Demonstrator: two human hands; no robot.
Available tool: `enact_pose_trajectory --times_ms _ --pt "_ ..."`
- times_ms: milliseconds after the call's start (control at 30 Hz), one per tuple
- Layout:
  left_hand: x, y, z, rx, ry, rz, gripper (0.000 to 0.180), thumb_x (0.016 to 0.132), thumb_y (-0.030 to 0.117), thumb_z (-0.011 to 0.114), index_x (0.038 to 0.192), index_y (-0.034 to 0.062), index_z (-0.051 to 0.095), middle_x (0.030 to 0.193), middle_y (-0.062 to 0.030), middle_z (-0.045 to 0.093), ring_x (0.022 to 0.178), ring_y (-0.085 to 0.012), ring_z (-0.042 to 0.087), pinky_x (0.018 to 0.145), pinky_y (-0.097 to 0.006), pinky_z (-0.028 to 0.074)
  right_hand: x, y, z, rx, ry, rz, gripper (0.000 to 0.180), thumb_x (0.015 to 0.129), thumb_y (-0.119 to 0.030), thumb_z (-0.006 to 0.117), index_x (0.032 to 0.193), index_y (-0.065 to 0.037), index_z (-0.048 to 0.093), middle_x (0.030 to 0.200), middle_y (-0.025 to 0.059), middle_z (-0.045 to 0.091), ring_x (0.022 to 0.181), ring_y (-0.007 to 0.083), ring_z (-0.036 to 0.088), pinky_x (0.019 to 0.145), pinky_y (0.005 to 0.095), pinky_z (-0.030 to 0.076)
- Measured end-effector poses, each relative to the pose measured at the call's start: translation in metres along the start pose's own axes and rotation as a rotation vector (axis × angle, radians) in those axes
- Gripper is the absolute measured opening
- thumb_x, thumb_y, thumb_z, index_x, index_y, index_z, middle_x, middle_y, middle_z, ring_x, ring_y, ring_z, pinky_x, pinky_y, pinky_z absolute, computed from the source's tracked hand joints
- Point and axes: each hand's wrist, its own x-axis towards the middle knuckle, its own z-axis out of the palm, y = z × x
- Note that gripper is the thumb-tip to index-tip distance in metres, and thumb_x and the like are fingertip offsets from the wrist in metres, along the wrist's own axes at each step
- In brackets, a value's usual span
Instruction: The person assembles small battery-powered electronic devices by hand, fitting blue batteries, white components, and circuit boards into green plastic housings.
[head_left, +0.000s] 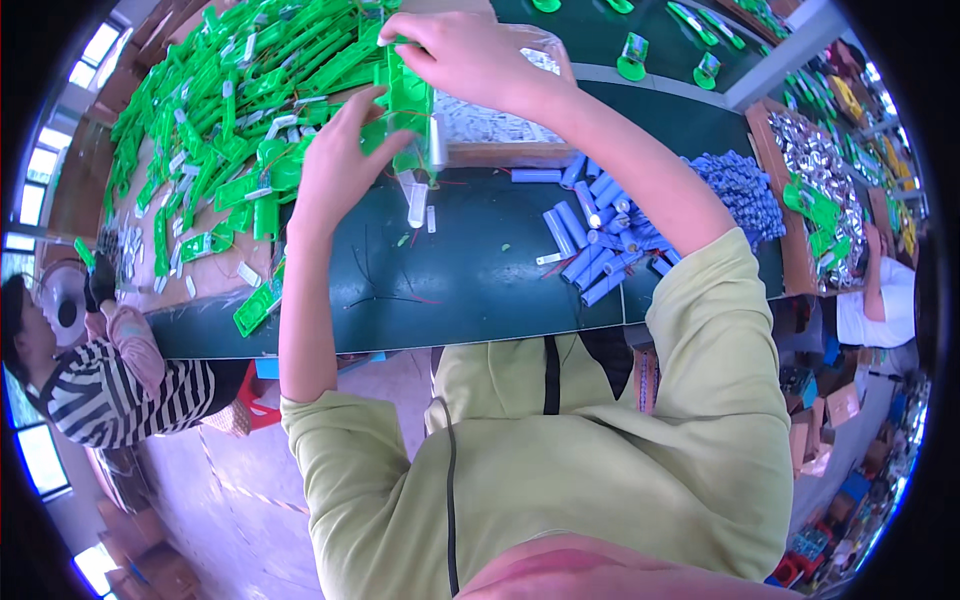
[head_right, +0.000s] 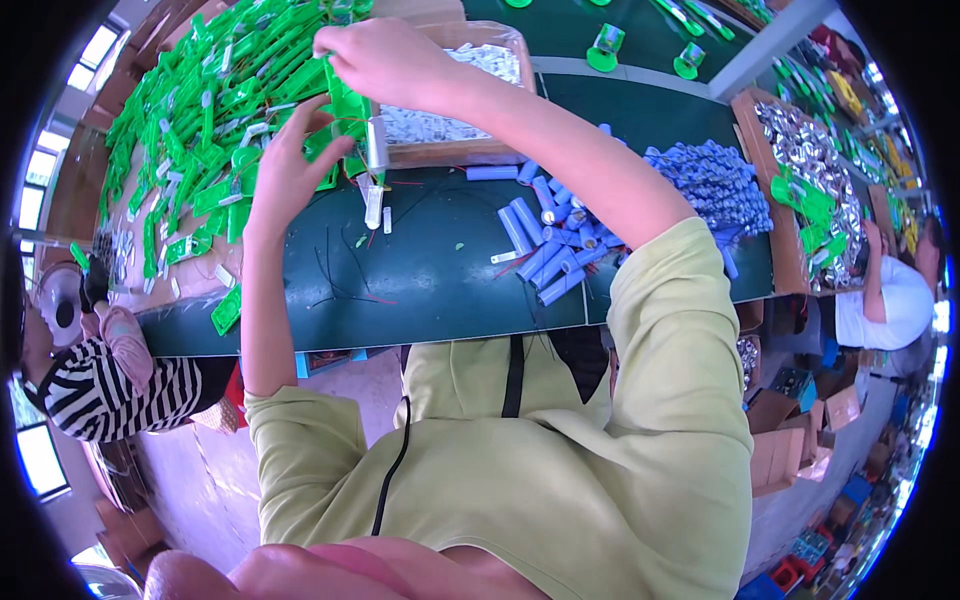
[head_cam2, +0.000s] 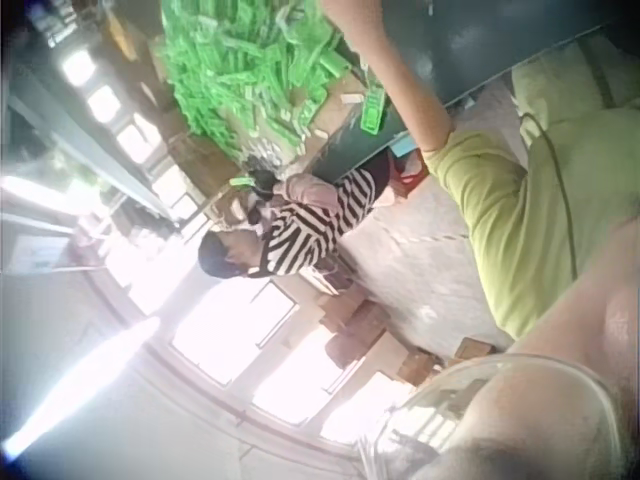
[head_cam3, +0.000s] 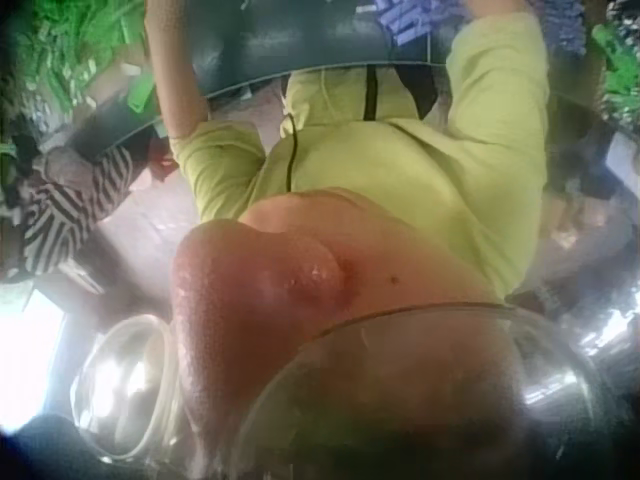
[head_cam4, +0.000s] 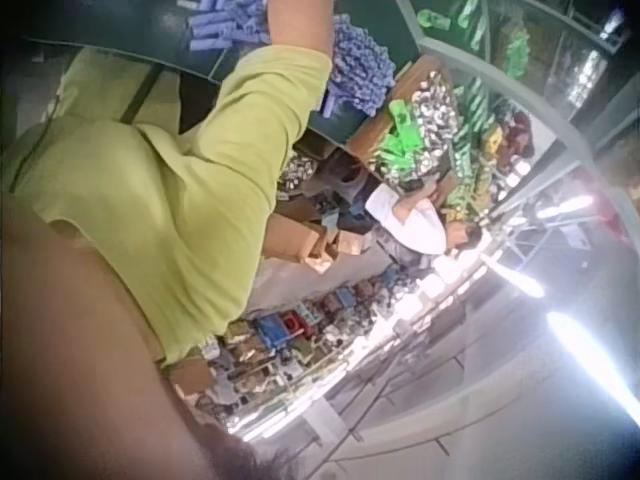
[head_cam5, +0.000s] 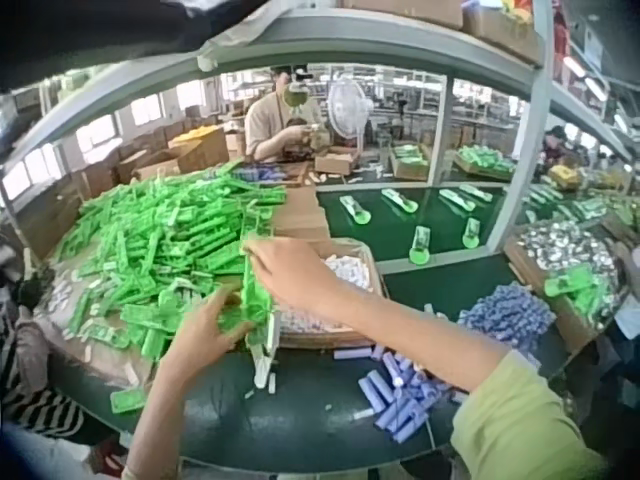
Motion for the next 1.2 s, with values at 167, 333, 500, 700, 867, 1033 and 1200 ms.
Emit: enact_pose_trajectory --times_ms 167,333,500,700,867,1033,1200 --pt "-0.017 -0.011 0.004 0.304 0.163 0.342 0.025 0.080 0.016 0.063 0.099 0.0045 0.052 0.096 -0.0110 0.060 0.091 -0.0303 0.057 0.077 -0.038 0.046 -0.005 0.005 -0.018 0.037 -0.087 0.303 0.019 0.086 -0.015 0.048 0.101 -0.008 0.058 0.073 0.0134 0.061 0.070 0.0306 0.061 0.064 0.0436 0.046" --pt "-0.025 -0.021 0.006 0.231 0.039 0.059 0.038 0.082 0.013 0.059 0.118 0.0053 0.049 0.105 -0.0123 0.057 0.099 -0.0290 0.054 0.089 -0.040 0.040 0.008 -0.002 -0.019 0.051 0.106 0.016 0.020 0.087 -0.020 0.053 0.102 -0.007 0.058 0.075 0.0097 0.062 0.069 0.0261 0.062 0.062 0.0394 0.047" --pt "-0.012 -0.008 -0.007 -0.304 0.171 -0.042 0.043 0.093 0.023 0.045 0.130 0.0011 0.041 0.127 -0.0139 0.049 0.118 -0.0231 0.045 0.098 -0.034 0.034 0.032 -0.071 -0.086 -0.230 -0.058 0.086 0.019 0.086 -0.011 0.053 0.103 -0.003 0.055 0.088 0.0140 0.062 0.079 0.0307 0.059 0.068 0.0357 0.047" --pt "-0.001 0.064 -0.015 -1.061 -0.141 -0.185 0.047 0.098 0.033 0.023 0.121 0.0009 0.049 0.111 -0.0126 0.057 0.104 -0.0192 0.054 0.094 -0.035 0.039 0.012 -0.083 -0.106 0.692 0.333 0.196 0.015 0.088 -0.010 0.055 0.101 -0.003 0.054 0.077 0.0082 0.060 0.068 0.0158 0.058 0.059 0.0286 0.044" --pt "-0.008 0.114 -0.005 -1.377 0.012 -0.026 0.053 0.094 0.041 0.031 0.128 0.0007 0.036 0.109 -0.0205 0.056 0.103 -0.0272 0.055 0.092 -0.038 0.041 -0.077 -0.099 -0.095 1.041 -0.038 0.611 0.021 0.090 -0.019 0.054 0.100 0.000 0.058 0.084 0.0042 0.061 0.077 0.0132 0.058 0.073 0.0258 0.045" --pt "-0.012 0.126 0.005 -1.223 0.146 0.031 0.050 0.097 0.039 0.028 0.132 0.0034 0.034 0.117 -0.0220 0.052 0.106 -0.0286 0.053 0.091 -0.041 0.043 -0.121 -0.142 -0.110 1.310 -0.278 0.906 0.030 0.090 -0.009 0.051 0.120 -0.003 0.047 0.087 0.0090 0.063 0.074 0.0148 0.062 0.069 0.0255 0.046" --pt "-0.017 0.118 0.015 -0.832 0.210 -0.035 0.041 0.098 0.031 0.028 0.123 0.0011 0.041 0.113 -0.0175 0.055 0.103 -0.0240 0.055 0.089 -0.036 0.044 -0.140 -0.151 -0.148 1.137 0.145 0.796 0.033 0.091 -0.008 0.052 0.122 -0.002 0.042 0.076 0.0081 0.060 0.062 0.0134 0.061 0.052 0.0208 0.045"
